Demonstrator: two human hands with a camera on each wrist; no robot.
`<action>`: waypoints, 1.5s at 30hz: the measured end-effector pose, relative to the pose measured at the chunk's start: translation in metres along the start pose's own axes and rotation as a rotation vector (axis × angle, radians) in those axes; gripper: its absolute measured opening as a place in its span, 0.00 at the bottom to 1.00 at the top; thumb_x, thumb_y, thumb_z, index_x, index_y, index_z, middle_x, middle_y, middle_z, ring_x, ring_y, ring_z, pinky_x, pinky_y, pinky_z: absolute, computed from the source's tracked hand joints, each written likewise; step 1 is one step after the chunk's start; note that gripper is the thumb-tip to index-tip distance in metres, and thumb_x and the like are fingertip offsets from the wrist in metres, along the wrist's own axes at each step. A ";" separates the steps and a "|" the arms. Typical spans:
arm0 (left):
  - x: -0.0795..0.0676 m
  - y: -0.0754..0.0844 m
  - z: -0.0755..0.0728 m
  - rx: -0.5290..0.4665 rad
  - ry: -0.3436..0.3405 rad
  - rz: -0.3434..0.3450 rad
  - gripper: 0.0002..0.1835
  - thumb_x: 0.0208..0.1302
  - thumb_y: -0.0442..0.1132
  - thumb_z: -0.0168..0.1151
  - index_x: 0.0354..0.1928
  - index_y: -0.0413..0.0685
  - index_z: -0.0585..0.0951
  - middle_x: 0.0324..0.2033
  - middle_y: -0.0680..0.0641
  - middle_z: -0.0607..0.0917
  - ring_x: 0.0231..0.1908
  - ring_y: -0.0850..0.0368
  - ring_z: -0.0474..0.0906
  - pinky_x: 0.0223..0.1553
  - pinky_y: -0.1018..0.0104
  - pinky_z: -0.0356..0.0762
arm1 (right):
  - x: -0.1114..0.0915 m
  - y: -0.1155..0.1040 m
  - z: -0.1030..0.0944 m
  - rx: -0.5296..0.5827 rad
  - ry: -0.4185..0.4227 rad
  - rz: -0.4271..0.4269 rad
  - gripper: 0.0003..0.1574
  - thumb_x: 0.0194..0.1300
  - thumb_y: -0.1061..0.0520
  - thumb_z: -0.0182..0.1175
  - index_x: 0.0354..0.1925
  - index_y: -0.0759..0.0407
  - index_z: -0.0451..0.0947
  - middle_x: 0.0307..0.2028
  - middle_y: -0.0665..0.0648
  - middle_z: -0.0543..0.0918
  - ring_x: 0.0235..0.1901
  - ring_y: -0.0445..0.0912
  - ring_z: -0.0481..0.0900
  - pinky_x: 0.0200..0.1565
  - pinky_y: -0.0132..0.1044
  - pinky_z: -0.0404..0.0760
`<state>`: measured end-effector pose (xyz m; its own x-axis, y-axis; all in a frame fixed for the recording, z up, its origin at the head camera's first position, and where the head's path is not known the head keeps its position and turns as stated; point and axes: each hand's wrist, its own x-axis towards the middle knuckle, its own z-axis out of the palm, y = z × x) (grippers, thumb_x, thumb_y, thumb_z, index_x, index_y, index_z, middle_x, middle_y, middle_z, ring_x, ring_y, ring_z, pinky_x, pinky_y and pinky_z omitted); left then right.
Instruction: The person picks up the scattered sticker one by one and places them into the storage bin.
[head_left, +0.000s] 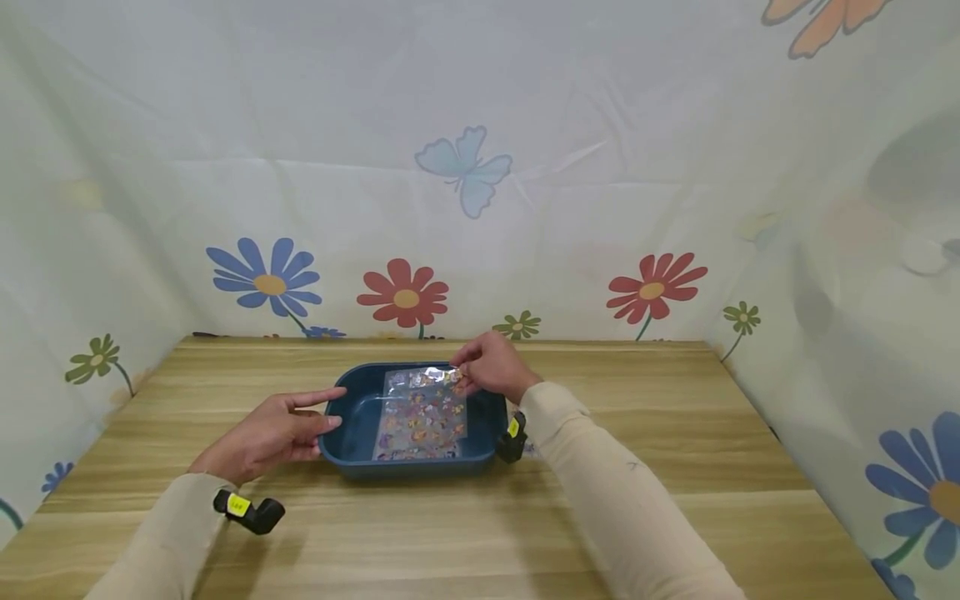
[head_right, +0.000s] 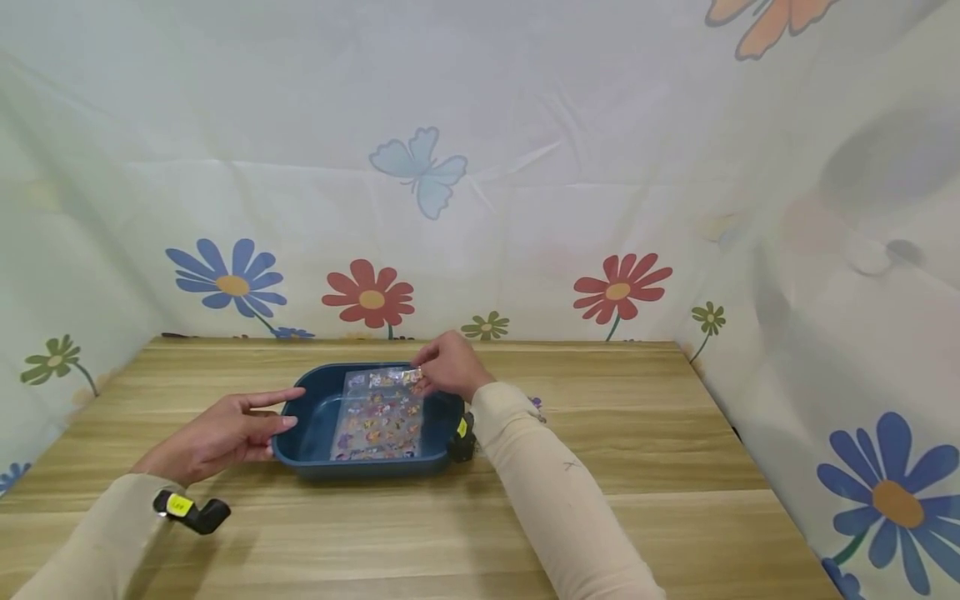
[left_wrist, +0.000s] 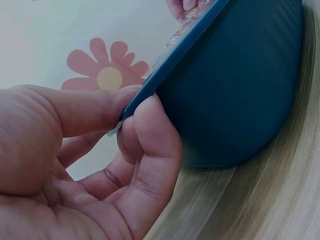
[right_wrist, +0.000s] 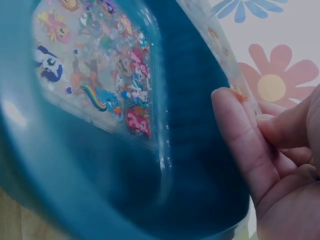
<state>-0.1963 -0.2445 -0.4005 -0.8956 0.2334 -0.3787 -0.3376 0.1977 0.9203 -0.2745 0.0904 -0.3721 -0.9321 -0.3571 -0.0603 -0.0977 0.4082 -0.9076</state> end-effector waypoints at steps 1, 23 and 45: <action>0.000 0.000 0.001 0.000 -0.001 0.000 0.41 0.60 0.46 0.70 0.74 0.57 0.64 0.28 0.51 0.79 0.28 0.56 0.76 0.35 0.67 0.83 | 0.000 0.000 -0.001 -0.004 -0.002 0.002 0.14 0.66 0.70 0.55 0.47 0.68 0.83 0.37 0.63 0.86 0.26 0.47 0.86 0.33 0.38 0.87; -0.003 0.000 0.002 0.020 -0.024 0.026 0.42 0.61 0.47 0.69 0.75 0.56 0.62 0.27 0.52 0.76 0.27 0.56 0.74 0.34 0.66 0.81 | -0.001 -0.004 0.005 0.010 -0.049 0.042 0.15 0.64 0.72 0.53 0.46 0.74 0.82 0.33 0.68 0.86 0.24 0.50 0.85 0.37 0.47 0.87; -0.003 0.001 0.002 -0.004 -0.018 0.016 0.41 0.61 0.46 0.69 0.74 0.56 0.63 0.30 0.50 0.79 0.28 0.56 0.76 0.35 0.66 0.83 | 0.004 -0.010 0.007 -0.098 -0.116 0.062 0.19 0.61 0.73 0.51 0.49 0.74 0.82 0.36 0.68 0.87 0.24 0.48 0.85 0.37 0.45 0.87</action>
<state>-0.1932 -0.2432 -0.3984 -0.8956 0.2531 -0.3657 -0.3247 0.1899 0.9266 -0.2747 0.0789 -0.3657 -0.8914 -0.4212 -0.1675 -0.0802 0.5103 -0.8563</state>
